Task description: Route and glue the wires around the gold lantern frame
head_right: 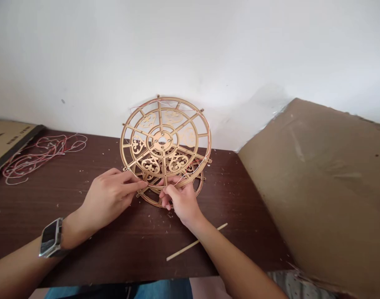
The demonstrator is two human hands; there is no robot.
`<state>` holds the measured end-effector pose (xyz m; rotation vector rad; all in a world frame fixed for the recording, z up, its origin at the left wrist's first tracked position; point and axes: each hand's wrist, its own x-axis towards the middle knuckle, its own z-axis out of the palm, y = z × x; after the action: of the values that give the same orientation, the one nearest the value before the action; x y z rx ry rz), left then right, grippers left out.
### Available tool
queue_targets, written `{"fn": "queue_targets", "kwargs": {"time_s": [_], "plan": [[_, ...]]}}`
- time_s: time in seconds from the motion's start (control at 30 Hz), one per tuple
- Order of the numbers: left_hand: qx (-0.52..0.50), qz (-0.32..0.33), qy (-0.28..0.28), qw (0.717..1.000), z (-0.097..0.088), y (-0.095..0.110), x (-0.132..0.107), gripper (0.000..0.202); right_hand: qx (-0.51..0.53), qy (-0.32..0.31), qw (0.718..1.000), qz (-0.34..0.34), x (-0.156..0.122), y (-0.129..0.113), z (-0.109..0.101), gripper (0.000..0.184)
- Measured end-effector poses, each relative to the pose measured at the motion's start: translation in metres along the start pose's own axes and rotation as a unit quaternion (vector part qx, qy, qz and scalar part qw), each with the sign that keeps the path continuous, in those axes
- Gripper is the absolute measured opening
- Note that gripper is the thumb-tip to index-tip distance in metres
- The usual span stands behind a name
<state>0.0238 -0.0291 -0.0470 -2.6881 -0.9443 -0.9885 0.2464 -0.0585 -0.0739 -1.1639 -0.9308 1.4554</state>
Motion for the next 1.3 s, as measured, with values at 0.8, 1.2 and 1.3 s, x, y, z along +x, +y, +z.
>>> {"fn": "queue_targets", "kwargs": {"time_s": [0.8, 1.2, 1.3], "plan": [[-0.080, -0.121, 0.148, 0.978, 0.008, -0.001, -0.001, 0.006, 0.019, -0.012, 1.000, -0.002, -0.001, 0.000, 0.000, 0.033], [-0.087, -0.039, 0.142, 0.985, 0.016, 0.000, -0.008, 0.004, 0.033, -0.005, 0.999, -0.011, 0.001, 0.002, -0.002, 0.031], [-0.120, -0.021, 0.127, 0.984, 0.012, -0.001, -0.005, 0.006, 0.035, -0.008, 0.999, -0.013, 0.001, 0.001, -0.002, 0.032]]}}
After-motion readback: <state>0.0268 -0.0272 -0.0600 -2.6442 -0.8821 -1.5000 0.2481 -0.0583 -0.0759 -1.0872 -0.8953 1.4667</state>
